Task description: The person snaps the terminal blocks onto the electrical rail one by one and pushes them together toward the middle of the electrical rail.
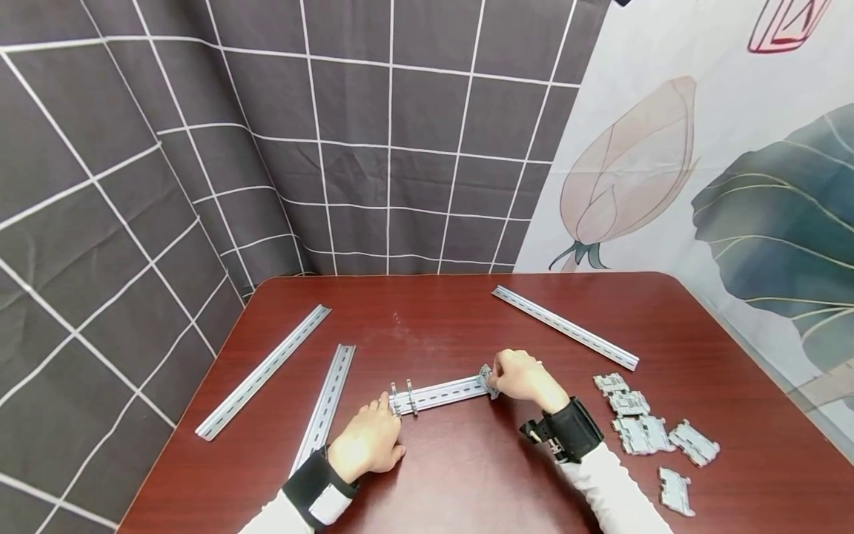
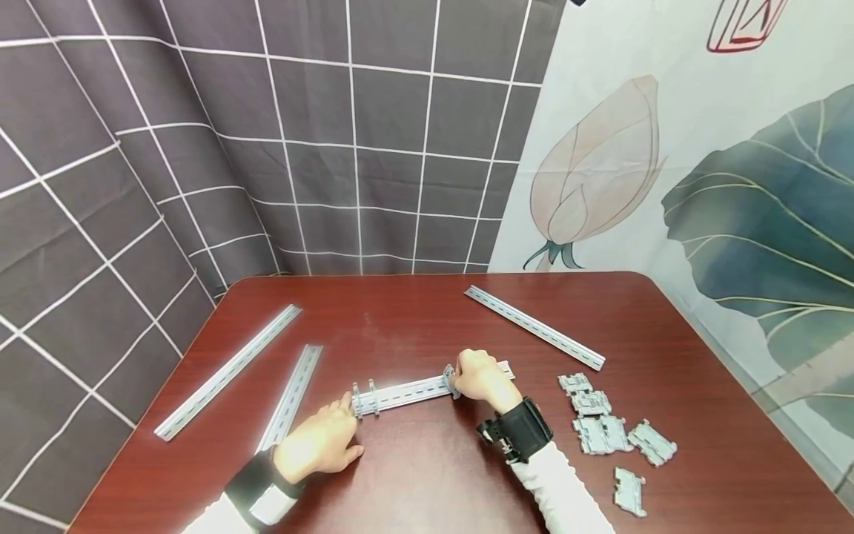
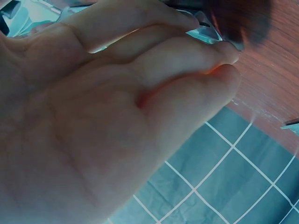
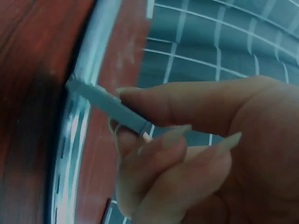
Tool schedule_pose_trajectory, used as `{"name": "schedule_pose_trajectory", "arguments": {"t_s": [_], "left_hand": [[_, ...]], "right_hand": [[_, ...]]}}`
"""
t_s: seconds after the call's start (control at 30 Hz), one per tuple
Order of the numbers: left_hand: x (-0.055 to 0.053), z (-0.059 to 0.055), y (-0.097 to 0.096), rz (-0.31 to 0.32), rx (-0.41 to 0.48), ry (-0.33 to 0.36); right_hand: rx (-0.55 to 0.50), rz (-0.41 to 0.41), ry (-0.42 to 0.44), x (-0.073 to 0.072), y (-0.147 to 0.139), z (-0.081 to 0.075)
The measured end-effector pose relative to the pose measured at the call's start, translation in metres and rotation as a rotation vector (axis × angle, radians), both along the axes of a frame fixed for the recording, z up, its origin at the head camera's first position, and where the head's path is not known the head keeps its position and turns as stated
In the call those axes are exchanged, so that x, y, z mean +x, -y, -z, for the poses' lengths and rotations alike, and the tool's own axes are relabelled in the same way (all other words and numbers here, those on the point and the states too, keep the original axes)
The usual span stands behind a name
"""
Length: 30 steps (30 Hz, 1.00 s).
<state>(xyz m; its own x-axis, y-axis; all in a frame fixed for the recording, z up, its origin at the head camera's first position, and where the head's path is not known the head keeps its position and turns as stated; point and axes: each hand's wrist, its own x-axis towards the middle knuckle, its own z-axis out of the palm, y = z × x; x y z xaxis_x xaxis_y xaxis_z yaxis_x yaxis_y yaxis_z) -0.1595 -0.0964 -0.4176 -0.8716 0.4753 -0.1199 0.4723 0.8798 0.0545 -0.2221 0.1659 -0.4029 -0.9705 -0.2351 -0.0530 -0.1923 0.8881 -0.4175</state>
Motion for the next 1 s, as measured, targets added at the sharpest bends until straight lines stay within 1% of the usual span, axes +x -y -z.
{"name": "schedule_pose_trajectory", "arguments": {"t_s": [0.1, 0.2, 0.3, 0.4, 0.47, 0.57, 0.7, 0.87, 1.0], "left_hand": [[0.001, 0.000, -0.001, 0.006, -0.004, -0.006], [0.002, 0.000, 0.000, 0.010, -0.004, -0.009], [0.002, 0.001, 0.000, 0.009, -0.008, -0.022], [0.001, 0.000, 0.001, -0.001, -0.006, -0.021], [0.000, 0.000, 0.001, -0.006, -0.005, -0.014], [-0.001, -0.001, 0.000, -0.013, -0.003, -0.009], [-0.001, -0.001, 0.000, -0.014, -0.003, -0.021], [0.000, 0.001, 0.002, 0.002, -0.008, -0.037], [0.000, 0.001, 0.001, 0.010, -0.004, -0.031]], "right_hand": [[0.048, 0.026, -0.015, 0.002, 0.007, 0.003], [0.039, 0.036, -0.025, 0.004, 0.010, 0.003], [0.034, 0.051, -0.055, 0.003, 0.011, 0.003], [0.049, 0.069, -0.068, 0.001, 0.011, 0.003], [0.064, 0.076, -0.059, 0.000, 0.011, 0.004], [0.072, 0.076, -0.059, -0.002, 0.012, 0.007], [0.090, 0.066, -0.080, -0.007, 0.013, 0.009], [0.117, 0.071, -0.004, -0.014, 0.017, 0.006], [0.138, 0.113, 0.074, -0.018, 0.021, 0.004]]}}
